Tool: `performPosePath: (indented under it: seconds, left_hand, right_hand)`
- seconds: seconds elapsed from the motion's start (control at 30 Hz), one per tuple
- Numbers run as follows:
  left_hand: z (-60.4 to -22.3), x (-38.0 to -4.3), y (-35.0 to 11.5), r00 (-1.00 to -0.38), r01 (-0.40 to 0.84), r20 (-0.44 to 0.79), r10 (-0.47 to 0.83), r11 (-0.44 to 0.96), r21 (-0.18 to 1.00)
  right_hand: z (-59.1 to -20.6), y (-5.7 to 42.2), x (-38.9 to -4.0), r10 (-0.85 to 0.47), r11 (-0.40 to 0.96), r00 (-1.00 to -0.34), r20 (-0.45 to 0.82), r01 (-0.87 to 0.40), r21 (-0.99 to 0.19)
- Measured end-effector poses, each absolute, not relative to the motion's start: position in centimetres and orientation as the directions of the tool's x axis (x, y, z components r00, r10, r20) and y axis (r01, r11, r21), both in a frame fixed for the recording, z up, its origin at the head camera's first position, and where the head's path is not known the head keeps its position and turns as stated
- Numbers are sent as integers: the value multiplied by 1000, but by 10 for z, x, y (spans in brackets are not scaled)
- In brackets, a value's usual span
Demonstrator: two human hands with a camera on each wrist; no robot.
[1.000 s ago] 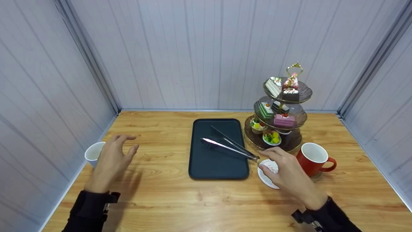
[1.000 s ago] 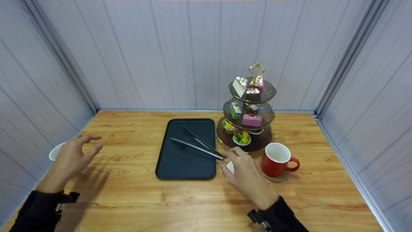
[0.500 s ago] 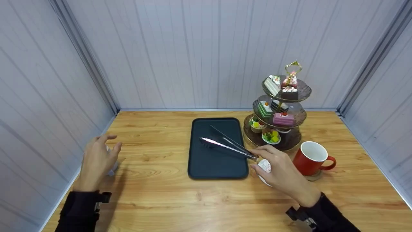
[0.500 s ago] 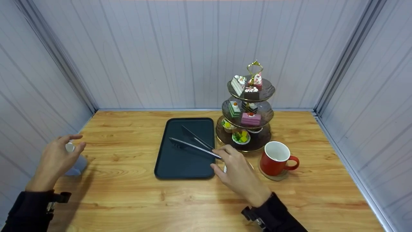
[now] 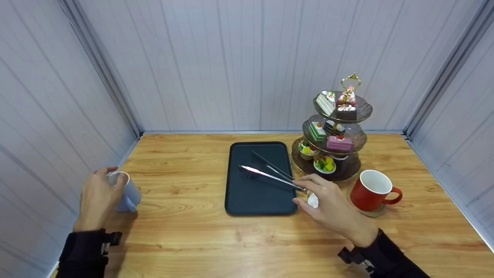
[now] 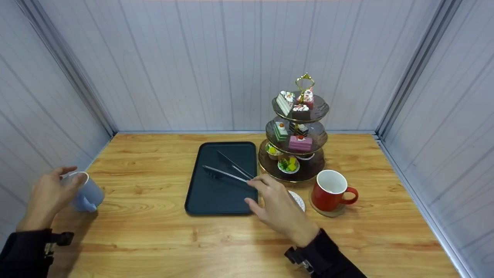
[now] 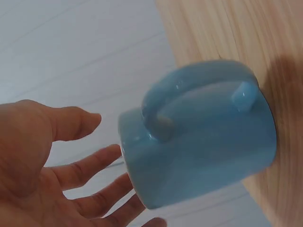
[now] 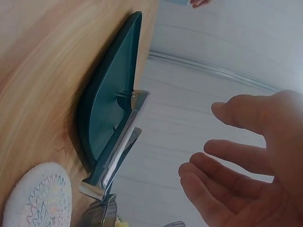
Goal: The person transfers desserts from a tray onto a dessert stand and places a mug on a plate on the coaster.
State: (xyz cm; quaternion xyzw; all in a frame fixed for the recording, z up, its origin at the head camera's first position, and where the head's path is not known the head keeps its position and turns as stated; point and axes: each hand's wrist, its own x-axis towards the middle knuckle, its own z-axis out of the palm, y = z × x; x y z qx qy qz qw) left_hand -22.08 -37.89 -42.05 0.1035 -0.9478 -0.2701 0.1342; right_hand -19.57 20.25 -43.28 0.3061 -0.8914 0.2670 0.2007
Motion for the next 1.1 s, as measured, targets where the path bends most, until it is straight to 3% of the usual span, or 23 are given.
performPosePath:
  seconds: [0.23,0.5,1.1]
  left_hand:
    - [-424,-218,-395,-929,-180,186,-320,830,528]
    - [-428,-220,-408,-918,-275,89,-386,783,558]
    - [-435,-223,-423,-911,-355,-44,-411,723,593]
  right_hand:
    - [-434,193,-197,-465,635,-710,529,-684,-359]
    - [-435,184,-198,-480,616,-704,524,-695,-371]
    - [-438,168,-200,-515,585,-720,465,-692,-424]
